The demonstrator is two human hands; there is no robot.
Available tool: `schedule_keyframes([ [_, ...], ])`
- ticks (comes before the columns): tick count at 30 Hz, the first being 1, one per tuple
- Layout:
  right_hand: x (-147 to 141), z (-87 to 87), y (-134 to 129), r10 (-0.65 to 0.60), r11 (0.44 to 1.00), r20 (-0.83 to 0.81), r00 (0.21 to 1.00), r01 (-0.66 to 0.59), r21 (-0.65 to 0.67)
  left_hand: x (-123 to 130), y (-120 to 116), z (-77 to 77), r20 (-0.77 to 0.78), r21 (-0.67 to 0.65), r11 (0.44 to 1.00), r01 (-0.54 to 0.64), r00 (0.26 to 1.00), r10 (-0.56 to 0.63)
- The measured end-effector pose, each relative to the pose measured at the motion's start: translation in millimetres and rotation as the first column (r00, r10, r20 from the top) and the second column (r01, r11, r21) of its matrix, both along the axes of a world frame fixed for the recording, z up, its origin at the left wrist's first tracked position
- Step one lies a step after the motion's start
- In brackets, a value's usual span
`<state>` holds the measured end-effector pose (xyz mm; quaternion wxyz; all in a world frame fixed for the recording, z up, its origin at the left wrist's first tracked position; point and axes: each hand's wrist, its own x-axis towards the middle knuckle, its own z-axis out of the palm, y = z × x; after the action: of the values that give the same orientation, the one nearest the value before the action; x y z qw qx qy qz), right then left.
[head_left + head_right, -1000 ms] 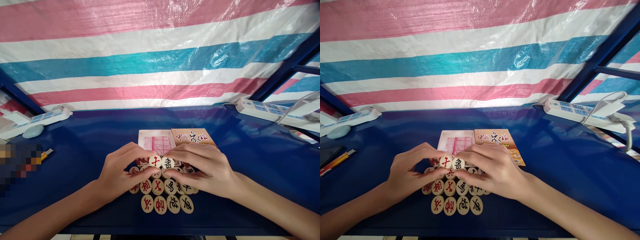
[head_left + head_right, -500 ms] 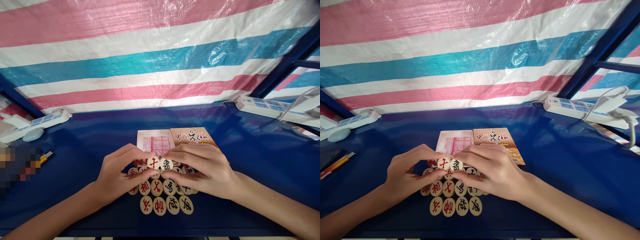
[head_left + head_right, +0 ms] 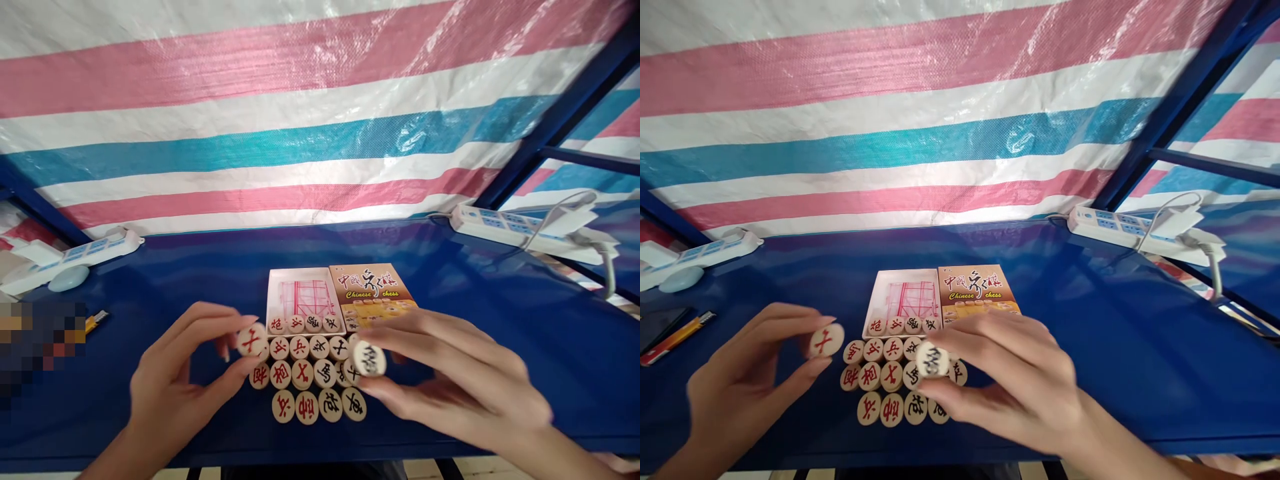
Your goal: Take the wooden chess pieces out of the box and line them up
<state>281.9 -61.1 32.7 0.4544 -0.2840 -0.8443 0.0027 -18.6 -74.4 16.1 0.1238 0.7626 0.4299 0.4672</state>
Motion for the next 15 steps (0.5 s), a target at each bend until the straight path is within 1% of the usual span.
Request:
schedule_keyframes([
  [2,13.9,-9.5,-18.8,-0.147,0.985,0.029,0.989,0.149,-0.089,-12.5,-20.3,-8.7,-0.099,-0.025,0.986,-0.165,0.982,0.162],
  [3,20.2,-16.7,-27.1,-0.22,0.966,0.006,0.975,0.219,-0.137,-17.4,-29.0,-13.9,-0.142,-0.047,0.974,-0.221,0.967,0.212],
  [4,25.5,-24.5,-34.3,-0.276,0.942,0.0,0.961,0.271,-0.198,-21.0,-36.2,-19.0,-0.187,-0.074,0.968,-0.24,0.957,0.223],
  [6,31.8,-39.3,-44.5,-0.324,0.908,0.016,0.946,0.316,-0.274,-23.8,-45.1,-27.2,-0.251,-0.124,0.962,-0.245,0.945,0.209],
  [9,31.3,-52.6,-50.2,-0.348,0.894,0.012,0.937,0.336,-0.295,-20.7,-47.6,-32.8,-0.294,-0.135,0.967,-0.217,0.941,0.17],
  [13,23.0,-54.5,-48.4,-0.348,0.884,0.066,0.935,0.351,-0.309,-14.9,-45.2,-34.9,-0.311,-0.108,0.972,-0.211,0.935,0.168],
  [15,20.4,-53.7,-46.7,-0.361,0.876,0.069,0.93,0.364,-0.317,-12.6,-45.7,-36.8,-0.305,-0.102,0.966,-0.237,0.932,0.196],
])
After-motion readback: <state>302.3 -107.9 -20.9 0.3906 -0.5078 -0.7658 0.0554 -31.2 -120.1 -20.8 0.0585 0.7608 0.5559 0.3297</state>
